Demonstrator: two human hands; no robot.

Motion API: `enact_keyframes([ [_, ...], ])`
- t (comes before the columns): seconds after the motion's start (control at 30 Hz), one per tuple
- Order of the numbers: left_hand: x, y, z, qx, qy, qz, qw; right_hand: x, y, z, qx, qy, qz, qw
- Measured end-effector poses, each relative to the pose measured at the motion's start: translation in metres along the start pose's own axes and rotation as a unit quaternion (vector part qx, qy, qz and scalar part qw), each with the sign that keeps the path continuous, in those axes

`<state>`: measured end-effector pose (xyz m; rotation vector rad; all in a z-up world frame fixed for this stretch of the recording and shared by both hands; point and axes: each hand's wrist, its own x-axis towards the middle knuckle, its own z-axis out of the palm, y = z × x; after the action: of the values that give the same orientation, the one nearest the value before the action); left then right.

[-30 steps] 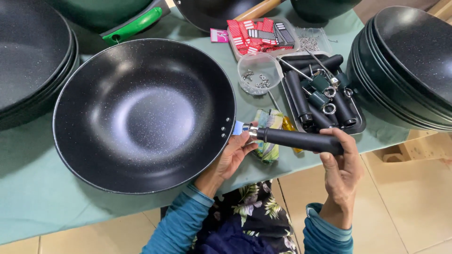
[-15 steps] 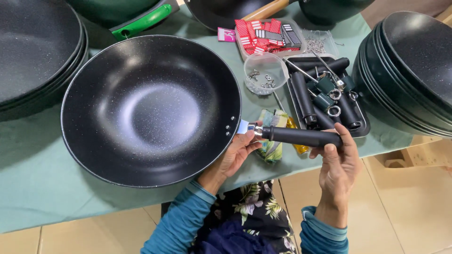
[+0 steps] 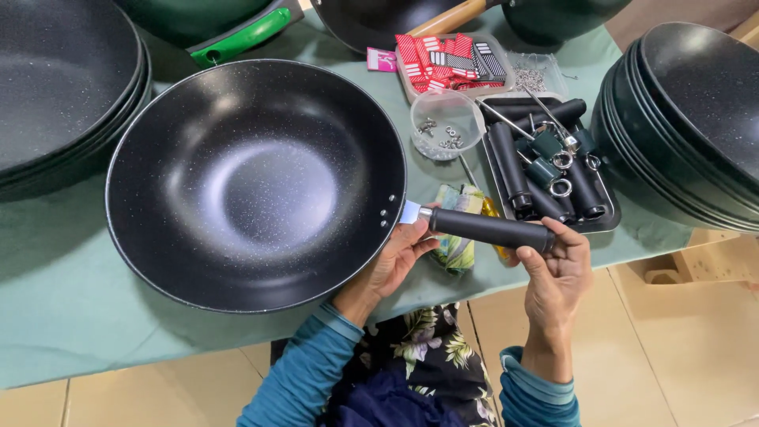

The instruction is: Attaching a handle to a wok using a screwdriver and wiping the surface clean

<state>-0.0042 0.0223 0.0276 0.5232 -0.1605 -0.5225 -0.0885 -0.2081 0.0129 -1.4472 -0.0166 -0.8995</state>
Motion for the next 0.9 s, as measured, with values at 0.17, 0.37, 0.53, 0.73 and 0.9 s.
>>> enact_keyframes([
  [0.17, 0.001, -0.002, -0.003, 0.008, 0.000, -0.003, 1.000, -0.008, -0.001, 0.012, 0.005, 0.018, 0.004, 1.000],
  [0.37, 0.013, -0.025, -0.027, 0.017, -0.014, -0.018, 1.000, -0.005, -0.012, 0.029, 0.010, 0.015, -0.005, 1.000],
  [0.53, 0.023, -0.040, -0.037, 0.034, -0.038, -0.045, 0.998, 0.011, -0.003, 0.032, 0.010, 0.010, -0.001, 1.000],
  [0.73, 0.031, -0.036, -0.035, 0.065, -0.067, -0.072, 0.993, 0.045, -0.012, 0.033, -0.048, -0.023, 0.002, 0.999],
  [0.9, 0.029, -0.035, -0.023, 0.013, -0.056, -0.084, 0.995, 0.069, -0.016, 0.001, -0.226, -0.048, 0.016, 0.973],
])
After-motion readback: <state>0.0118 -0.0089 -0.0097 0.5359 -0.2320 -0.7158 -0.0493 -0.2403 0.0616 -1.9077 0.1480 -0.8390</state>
